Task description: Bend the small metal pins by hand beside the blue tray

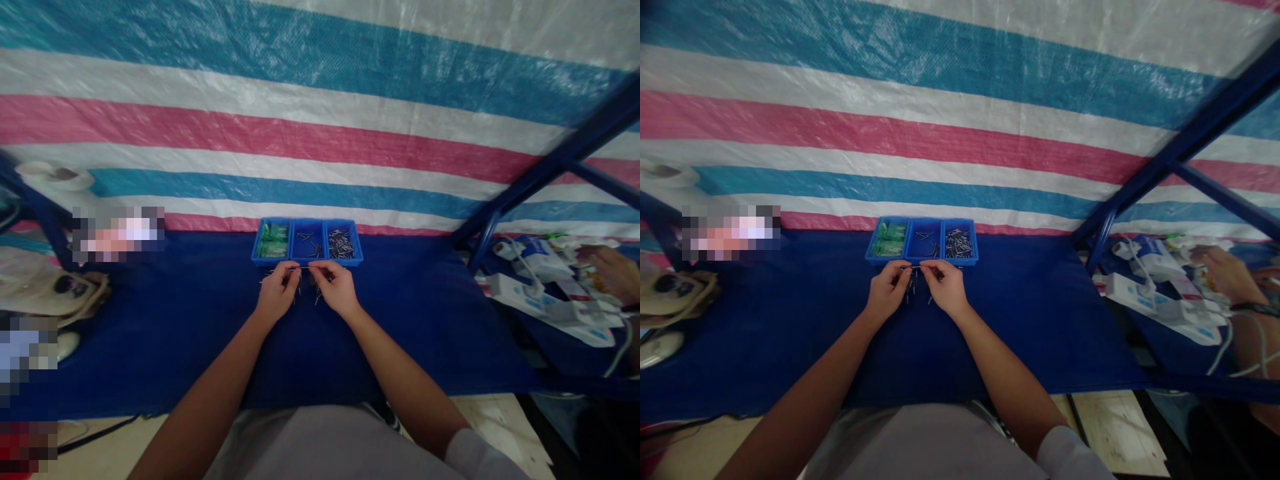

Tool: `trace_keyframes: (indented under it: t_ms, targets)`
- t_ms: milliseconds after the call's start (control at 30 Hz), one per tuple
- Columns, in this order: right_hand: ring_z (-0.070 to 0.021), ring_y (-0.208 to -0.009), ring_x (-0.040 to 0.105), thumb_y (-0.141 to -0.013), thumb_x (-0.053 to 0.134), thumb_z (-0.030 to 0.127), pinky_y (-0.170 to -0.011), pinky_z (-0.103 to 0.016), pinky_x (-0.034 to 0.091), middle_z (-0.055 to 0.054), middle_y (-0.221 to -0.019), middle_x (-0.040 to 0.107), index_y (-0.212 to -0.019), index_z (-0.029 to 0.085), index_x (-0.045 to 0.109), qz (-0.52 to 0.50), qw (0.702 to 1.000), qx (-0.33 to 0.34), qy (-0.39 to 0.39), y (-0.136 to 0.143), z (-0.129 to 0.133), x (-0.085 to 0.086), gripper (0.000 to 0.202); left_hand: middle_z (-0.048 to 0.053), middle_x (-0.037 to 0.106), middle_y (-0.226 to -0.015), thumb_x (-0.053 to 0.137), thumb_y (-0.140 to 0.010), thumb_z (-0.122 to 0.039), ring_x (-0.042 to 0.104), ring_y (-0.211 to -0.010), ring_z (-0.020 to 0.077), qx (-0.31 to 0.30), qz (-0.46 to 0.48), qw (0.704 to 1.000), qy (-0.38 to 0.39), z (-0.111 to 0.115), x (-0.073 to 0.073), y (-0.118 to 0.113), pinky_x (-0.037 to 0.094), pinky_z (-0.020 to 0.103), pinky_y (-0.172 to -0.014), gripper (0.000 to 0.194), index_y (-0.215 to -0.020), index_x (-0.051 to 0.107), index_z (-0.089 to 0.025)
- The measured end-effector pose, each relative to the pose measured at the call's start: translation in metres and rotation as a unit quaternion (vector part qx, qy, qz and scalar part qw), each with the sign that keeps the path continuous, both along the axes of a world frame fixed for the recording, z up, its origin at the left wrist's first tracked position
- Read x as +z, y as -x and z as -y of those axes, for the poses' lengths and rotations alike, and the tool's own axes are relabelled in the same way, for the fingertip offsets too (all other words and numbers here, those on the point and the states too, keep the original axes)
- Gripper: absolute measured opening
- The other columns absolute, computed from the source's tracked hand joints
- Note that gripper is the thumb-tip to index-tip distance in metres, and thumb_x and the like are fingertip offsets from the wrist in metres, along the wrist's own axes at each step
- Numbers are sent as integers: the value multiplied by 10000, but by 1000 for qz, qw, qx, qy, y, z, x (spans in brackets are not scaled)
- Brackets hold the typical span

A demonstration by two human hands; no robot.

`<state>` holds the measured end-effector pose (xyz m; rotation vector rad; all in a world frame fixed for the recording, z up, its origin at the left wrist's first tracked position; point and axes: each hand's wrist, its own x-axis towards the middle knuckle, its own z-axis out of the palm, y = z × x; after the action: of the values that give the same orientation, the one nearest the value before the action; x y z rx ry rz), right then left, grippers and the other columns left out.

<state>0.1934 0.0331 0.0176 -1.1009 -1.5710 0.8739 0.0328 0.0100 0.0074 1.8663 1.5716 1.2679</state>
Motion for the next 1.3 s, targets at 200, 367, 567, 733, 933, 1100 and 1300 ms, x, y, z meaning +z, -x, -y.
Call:
trace_keyframes:
  t_ms: [200, 367, 567, 733, 933, 1100, 1300]
  targets:
    - [-157, -700, 645, -841, 601, 305, -652, -280, 525, -40, -860, 725, -913, 210, 722, 1, 1000, -5, 2, 0, 0, 0, 171, -67, 492, -571, 489, -910, -334, 443, -453, 73, 8, -3, 1000, -25, 0, -1, 0, 363, 194, -497, 200, -1019, 595, -204]
    - [-160, -720, 649, -844, 594, 300, -668, -287, 523, -46, -882, 725, -917, 207, 722, 7, 1000, 1, -1, 0, 1, 2, 175, -67, 503, -579, 482, -912, -342, 449, -464, 74, 13, -10, 1000, -19, 0, -1, 1, 371, 194, -514, 195, -996, 595, -207]
    - [-158, -684, 635, -841, 601, 308, -644, -288, 522, -44, -853, 721, -920, 210, 724, 9, 1000, 1, 0, 0, 1, 2, 175, -68, 486, -564, 466, -918, -349, 452, -467, 79, 12, -16, 1000, -6, -1, 0, 1, 366, 199, -518, 197, -979, 587, -206]
    - [-153, -688, 635, -843, 603, 319, -655, -284, 525, -42, -866, 721, -927, 216, 721, 10, 1000, -1, -7, -1, 0, 0, 178, -73, 460, -536, 466, -917, -342, 440, -450, 79, 12, -25, 1000, 2, -1, 1, 0, 352, 198, -504, 198, -978, 589, -199]
    - [-156, -701, 639, -846, 600, 299, -667, -290, 521, -47, -869, 718, -925, 205, 722, 13, 1000, 9, -11, 0, 1, 0, 173, -78, 421, -521, 466, -916, -345, 432, -451, 81, 12, -23, 1000, 4, -1, 2, 1, 339, 200, -503, 196, -958, 584, -195]
    - [-153, -693, 633, -848, 597, 302, -665, -288, 521, -44, -862, 718, -923, 206, 722, 16, 1000, 8, -11, 0, 1, 0, 174, -76, 435, -532, 462, -920, -347, 425, -451, 77, 5, -19, 1000, 10, 0, 2, 1, 335, 200, -503, 196, -958, 583, -198]
    - [-152, -688, 628, -850, 598, 291, -654, -286, 515, -40, -865, 715, -935, 219, 724, 28, 999, 6, -32, -1, 0, -2, 168, -76, 429, -529, 443, -927, -348, 422, -443, 82, -8, -16, 1000, 16, 0, 3, 1, 325, 201, -489, 195, -952, 570, -203]
